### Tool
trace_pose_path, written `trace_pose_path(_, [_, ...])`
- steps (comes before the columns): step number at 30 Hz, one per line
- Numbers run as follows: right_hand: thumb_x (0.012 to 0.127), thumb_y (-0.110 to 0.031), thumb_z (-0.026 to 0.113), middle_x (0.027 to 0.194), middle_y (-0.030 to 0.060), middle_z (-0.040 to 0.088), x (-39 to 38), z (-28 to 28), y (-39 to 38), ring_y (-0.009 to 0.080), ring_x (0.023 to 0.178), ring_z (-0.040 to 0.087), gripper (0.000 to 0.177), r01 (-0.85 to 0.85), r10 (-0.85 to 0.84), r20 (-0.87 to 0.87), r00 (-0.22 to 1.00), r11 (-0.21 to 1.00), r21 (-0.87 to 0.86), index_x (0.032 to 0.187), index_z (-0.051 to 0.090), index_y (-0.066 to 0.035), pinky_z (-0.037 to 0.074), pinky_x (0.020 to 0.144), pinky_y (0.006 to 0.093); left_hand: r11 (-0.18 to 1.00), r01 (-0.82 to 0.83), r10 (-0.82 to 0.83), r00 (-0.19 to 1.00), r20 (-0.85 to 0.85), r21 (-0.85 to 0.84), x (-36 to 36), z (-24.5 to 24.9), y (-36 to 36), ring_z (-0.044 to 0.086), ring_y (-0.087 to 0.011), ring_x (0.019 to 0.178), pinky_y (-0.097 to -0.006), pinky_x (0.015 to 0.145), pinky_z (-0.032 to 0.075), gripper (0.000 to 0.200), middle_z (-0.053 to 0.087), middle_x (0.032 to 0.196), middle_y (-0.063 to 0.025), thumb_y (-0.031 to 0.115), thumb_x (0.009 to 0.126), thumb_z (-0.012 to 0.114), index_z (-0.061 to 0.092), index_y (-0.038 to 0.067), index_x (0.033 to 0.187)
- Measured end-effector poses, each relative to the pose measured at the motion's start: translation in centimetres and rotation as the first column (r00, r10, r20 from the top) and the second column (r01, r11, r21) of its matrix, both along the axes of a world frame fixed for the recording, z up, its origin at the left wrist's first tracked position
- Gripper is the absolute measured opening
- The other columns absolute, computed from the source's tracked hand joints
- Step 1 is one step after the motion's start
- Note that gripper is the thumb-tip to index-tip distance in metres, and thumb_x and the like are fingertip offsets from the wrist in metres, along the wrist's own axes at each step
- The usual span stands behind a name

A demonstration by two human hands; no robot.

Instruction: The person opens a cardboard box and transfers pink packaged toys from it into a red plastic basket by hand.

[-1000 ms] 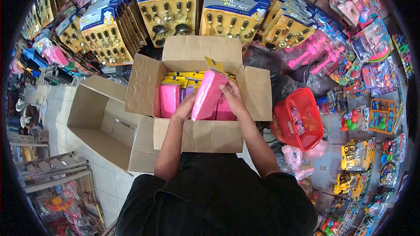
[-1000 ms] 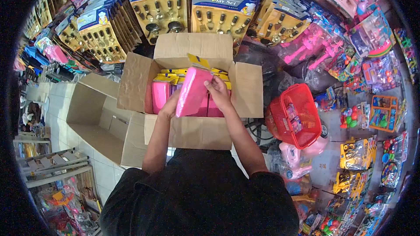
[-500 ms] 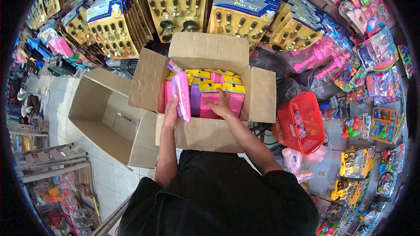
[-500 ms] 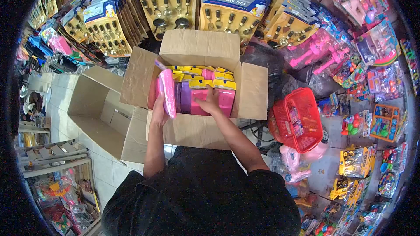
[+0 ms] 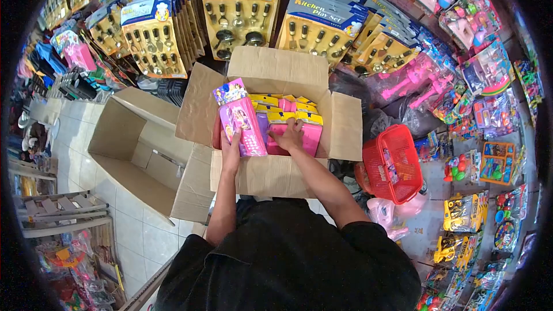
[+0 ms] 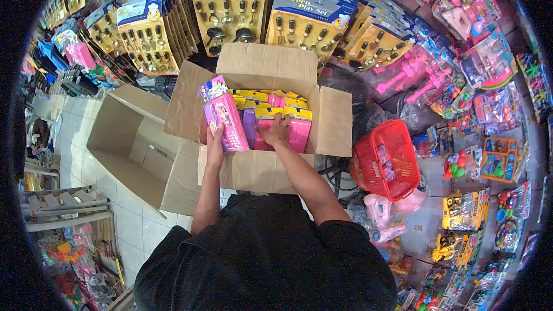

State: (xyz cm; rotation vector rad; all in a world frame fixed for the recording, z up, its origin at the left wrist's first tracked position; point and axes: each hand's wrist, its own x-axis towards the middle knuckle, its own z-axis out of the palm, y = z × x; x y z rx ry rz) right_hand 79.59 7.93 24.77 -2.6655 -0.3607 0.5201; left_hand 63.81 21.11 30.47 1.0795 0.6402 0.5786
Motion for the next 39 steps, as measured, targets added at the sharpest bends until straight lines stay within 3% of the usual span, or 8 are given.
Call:
trace_pose_path(6, [0.070,-0.059,0.074,0.140,0.0246,0.026,-0.8,1.6,1.0,0.0487,0.122,0.041,0.093,-0.007,0.007,-0.002,1.000,0.994,-0.108,0.139,0.028,-0.015,0.041,0.100,0.0517,0.999,-0.025,0.024,0.998,0.050,0.019,-0.7,-0.1,-0.1,0.055,-0.0174,0.107,-0.0316,0.093,0.044,0.059,0.054,0.123,-0.0136,0.029,0.092,0.064,0.038,-0.005,0.133])
trace_pose_path(18, [0.088,-0.024,0.062,0.146,0.0261,0.035,-1.3,-0.4,-2.5,0.0392,0.135,0.036,0.058,-0.132,0.101,0.145,0.984,0.965,0.225,0.139,0.045,-0.005,0.035,0.109,0.0422,1.000,-0.023,0.024,0.999,0.023,-0.019,-4.5,-2.0,1.0,0.049,-0.0170,0.114,-0.0322,0.101,0.038,0.058,0.051,0.128,-0.0115,0.031,0.096,0.057,0.036,-0.001,0.139])
trace_pose_path(26, [0.093,-0.015,0.055,0.121,0.0218,0.062,-0.8,-0.3,-1.5,0.0294,0.115,0.060,0.033,-0.065,-0.097,0.306,0.947,0.875,0.479,0.125,0.060,-0.008,0.046,0.098,0.0341,0.999,0.041,-0.041,0.998,-0.040,-0.006,-5.2,-0.2,1.8,0.051,-0.0174,0.114,-0.0335,0.100,0.039,0.057,0.051,0.127,-0.0105,0.036,0.095,0.058,0.039,0.001,0.136])
trace_pose_path(28, [0.094,-0.016,0.055,0.115,0.0183,0.065,-0.1,1.8,-1.6,0.0253,0.105,0.063,0.032,0.127,-0.224,0.112,0.968,0.824,0.552,0.124,0.061,-0.008,0.049,0.092,0.0319,1.000,-0.002,0.002,1.000,-0.020,0.004,-5.2,-0.5,1.9,0.051,-0.0174,0.114,-0.0336,0.100,0.039,0.058,0.051,0.127,-0.0106,0.037,0.095,0.058,0.039,0.000,0.136])
trace_pose_path(30, [0.097,-0.018,0.054,0.103,0.0083,0.069,0.7,3.4,-2.1,0.0176,0.088,0.064,0.031,0.141,-0.279,0.067,0.958,0.663,0.735,0.126,0.061,-0.011,0.052,0.080,0.0323,1.000,-0.026,0.026,1.000,-0.002,0.009,-5.1,-0.5,1.9,0.051,-0.0161,0.111,-0.0323,0.098,0.040,0.056,0.053,0.124,-0.0097,0.036,0.095,0.058,0.042,-0.001,0.134])
trace_pose_path(33, [0.097,-0.020,0.055,0.096,0.0036,0.067,1.4,5.6,-5.0,0.0138,0.074,0.060,0.037,0.477,-0.214,-0.433,0.876,0.246,0.844,0.133,0.056,-0.012,0.051,0.067,0.0290,1.000,0.006,-0.005,0.999,0.047,-0.014,-4.4,0.1,1.8,0.053,-0.0131,0.105,-0.0296,0.095,0.041,0.048,0.057,0.117,-0.0072,0.033,0.096,0.057,0.047,-0.001,0.129])
trace_pose_path(37, [0.099,-0.030,0.051,0.117,0.0064,0.062,0.3,9.4,-10.0,0.0210,0.100,0.062,0.040,0.628,0.325,-0.555,0.765,-0.191,0.754,0.135,0.046,-0.012,0.048,0.092,0.0384,0.984,0.165,-0.156,0.978,0.136,-0.063,-2.4,0.6,-0.1,0.056,-0.0123,0.101,-0.0290,0.093,0.043,0.045,0.059,0.115,-0.0048,0.034,0.100,0.048,0.052,-0.001,0.127])
trace_pose_path(39, [0.100,-0.033,0.047,0.127,0.0093,0.058,-0.5,10.5,-12.1,0.0248,0.114,0.058,0.040,0.608,0.394,-0.497,0.773,-0.239,0.757,0.132,0.043,-0.010,0.044,0.100,0.0442,0.951,0.282,-0.258,0.950,0.175,-0.128,-1.3,1.3,-1.6,0.057,-0.0133,0.101,-0.0290,0.093,0.043,0.046,0.059,0.115,-0.0049,0.036,0.100,0.047,0.052,-0.001,0.127])
